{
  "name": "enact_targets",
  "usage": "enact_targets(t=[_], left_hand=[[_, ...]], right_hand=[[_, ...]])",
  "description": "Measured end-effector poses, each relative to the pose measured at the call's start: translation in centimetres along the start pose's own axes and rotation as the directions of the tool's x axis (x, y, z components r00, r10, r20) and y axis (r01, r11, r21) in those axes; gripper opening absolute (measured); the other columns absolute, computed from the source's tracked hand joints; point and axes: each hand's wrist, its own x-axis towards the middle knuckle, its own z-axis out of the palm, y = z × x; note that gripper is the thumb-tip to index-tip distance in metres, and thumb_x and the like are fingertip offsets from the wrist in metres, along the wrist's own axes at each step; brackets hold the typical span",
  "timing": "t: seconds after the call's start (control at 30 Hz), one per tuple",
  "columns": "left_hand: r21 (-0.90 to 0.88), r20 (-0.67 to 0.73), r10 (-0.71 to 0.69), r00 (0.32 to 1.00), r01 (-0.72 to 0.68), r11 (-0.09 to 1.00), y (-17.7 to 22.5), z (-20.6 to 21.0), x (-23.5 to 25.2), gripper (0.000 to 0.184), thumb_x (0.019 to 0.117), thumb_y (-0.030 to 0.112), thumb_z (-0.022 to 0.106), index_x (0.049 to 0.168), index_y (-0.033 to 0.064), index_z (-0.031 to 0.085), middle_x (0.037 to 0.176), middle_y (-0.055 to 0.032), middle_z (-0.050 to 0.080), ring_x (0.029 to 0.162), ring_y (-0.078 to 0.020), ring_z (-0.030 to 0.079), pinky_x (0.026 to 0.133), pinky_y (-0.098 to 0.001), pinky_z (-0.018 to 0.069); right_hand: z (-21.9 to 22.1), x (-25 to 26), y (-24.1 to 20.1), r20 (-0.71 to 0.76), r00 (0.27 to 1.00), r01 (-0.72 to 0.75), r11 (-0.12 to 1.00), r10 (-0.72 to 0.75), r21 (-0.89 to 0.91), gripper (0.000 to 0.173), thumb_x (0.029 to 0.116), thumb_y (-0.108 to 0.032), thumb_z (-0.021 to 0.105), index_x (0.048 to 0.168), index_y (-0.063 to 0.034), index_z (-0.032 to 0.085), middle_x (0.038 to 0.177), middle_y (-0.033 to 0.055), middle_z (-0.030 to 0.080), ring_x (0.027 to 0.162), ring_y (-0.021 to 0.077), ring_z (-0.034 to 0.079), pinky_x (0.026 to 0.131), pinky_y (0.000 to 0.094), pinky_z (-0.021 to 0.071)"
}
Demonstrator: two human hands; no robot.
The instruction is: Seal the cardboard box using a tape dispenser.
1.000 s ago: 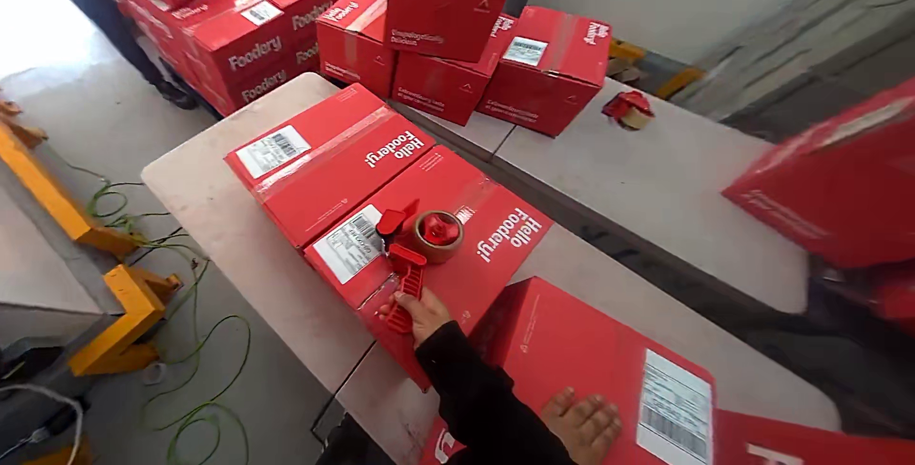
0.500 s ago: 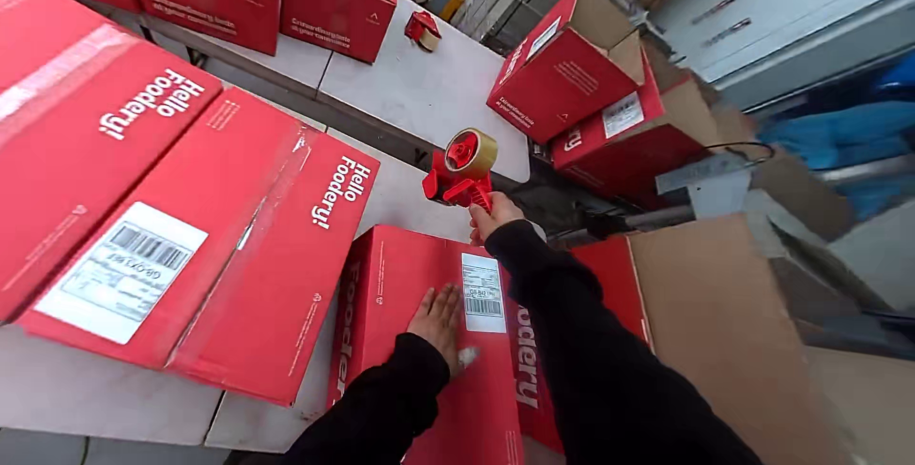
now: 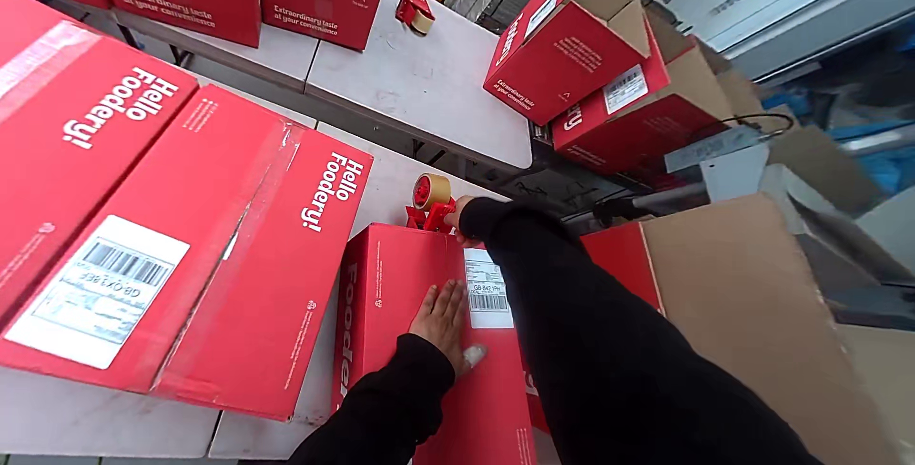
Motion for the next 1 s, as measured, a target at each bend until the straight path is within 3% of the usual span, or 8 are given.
enact_targets(t=[0.13,0.3,0.43,0.53,0.77,0.83,0.9,1.0], left_hand=[[0.078,-0.031,-0.009,0.999,0.011,0.997,0.4,0.1,-0.2,0.098,0.0975,0.073,0.031,0.162,0.0006,0.017,0.173,-0.0093,0.009,0.160,-0.0222,0.006,0.128,-0.0506,0.0042],[0.122,-0.068,-0.007,0.998,0.016,0.992,0.5,0.2,-0.6,0.099,0.0965,0.073,0.036,0.162,0.0007,0.019,0.172,-0.0104,0.012,0.160,-0.0240,0.008,0.128,-0.0518,0.0055],[0.132,-0.009,0.023,1.000,-0.021,0.991,2.2,1.6,-3.7,0.099,0.0930,0.067,0.050,0.160,-0.0014,0.024,0.171,-0.0149,0.017,0.159,-0.0288,0.009,0.127,-0.0534,0.0056],[0.116,0.007,0.042,0.999,-0.042,0.992,5.0,4.6,-9.3,0.100,0.0946,0.069,0.043,0.160,-0.0031,0.022,0.170,-0.0153,0.018,0.159,-0.0280,0.012,0.127,-0.0512,0.0085],[0.045,0.043,0.080,0.996,-0.081,0.996,8.8,10.0,-20.2,0.090,0.0891,0.048,0.065,0.158,0.0004,0.032,0.168,-0.0160,0.025,0.158,-0.0299,0.017,0.127,-0.0524,0.0118],[-0.018,0.025,0.056,0.998,-0.056,0.998,9.9,10.2,-23.3,0.079,0.0941,0.048,0.060,0.155,0.0020,0.039,0.167,-0.0125,0.031,0.157,-0.0260,0.022,0.127,-0.0512,0.0135],[-0.089,0.045,0.019,0.999,-0.015,0.996,10.9,9.8,-26.1,0.080,0.0852,0.036,0.072,0.153,0.0045,0.043,0.164,-0.0100,0.036,0.155,-0.0232,0.027,0.128,-0.0508,0.0132],[-0.039,-0.083,0.055,0.995,-0.059,0.998,12.3,10.1,-29.9,0.080,0.0770,0.050,0.078,0.144,0.0120,0.057,0.155,-0.0056,0.051,0.147,-0.0220,0.043,0.125,-0.0513,0.0247]], right_hand=[[-2.8,-5.4,0.9,-0.019,0.999,0.044,0.998,-0.044,-0.036,0.037,0.1111,-0.024,0.044,0.130,0.0062,0.049,0.095,0.0152,0.058,0.074,0.0202,0.062,0.073,0.0361,0.0550],[4.9,-9.5,7.5,-0.358,0.932,0.082,0.995,-0.060,0.048,0.055,0.1067,-0.030,0.050,0.147,0.0060,0.039,0.120,0.0342,0.065,0.108,0.0484,0.068,0.093,0.0646,0.0521],[9.4,-10.0,8.5,-0.383,0.924,0.042,0.988,0.019,0.151,0.056,0.1079,-0.032,0.048,0.152,-0.0004,0.033,0.119,0.0290,0.068,0.115,0.0442,0.067,0.098,0.0590,0.0513],[12.2,-11.5,10.0,-0.386,0.922,0.083,0.982,-0.012,0.168,0.057,0.1080,-0.030,0.048,0.154,-0.0006,0.029,0.115,0.0286,0.069,0.111,0.0438,0.069,0.096,0.0583,0.0531],[23.5,-21.3,18.0,-0.345,0.939,0.067,0.983,-0.004,0.170,0.057,0.1077,-0.032,0.048,0.153,-0.0020,0.031,0.110,0.0259,0.071,0.108,0.0425,0.069,0.093,0.0565,0.0544],[26.3,-24.3,20.5,-0.303,0.953,0.074,0.985,-0.024,0.155,0.058,0.1084,-0.033,0.046,0.155,-0.0028,0.030,0.113,0.0254,0.070,0.111,0.0406,0.069,0.097,0.0541,0.0525],[29.3,-27.3,22.9,-0.266,0.964,0.075,0.986,-0.033,0.149,0.057,0.1091,-0.032,0.044,0.155,-0.0024,0.030,0.116,0.0252,0.070,0.114,0.0401,0.067,0.100,0.0531,0.0504],[33.8,-31.2,26.8,-0.278,0.960,0.091,0.972,-0.028,0.218,0.053,0.1085,-0.030,0.046,0.152,-0.0017,0.035,0.113,0.0245,0.071,0.111,0.0412,0.069,0.098,0.0543,0.0516]])
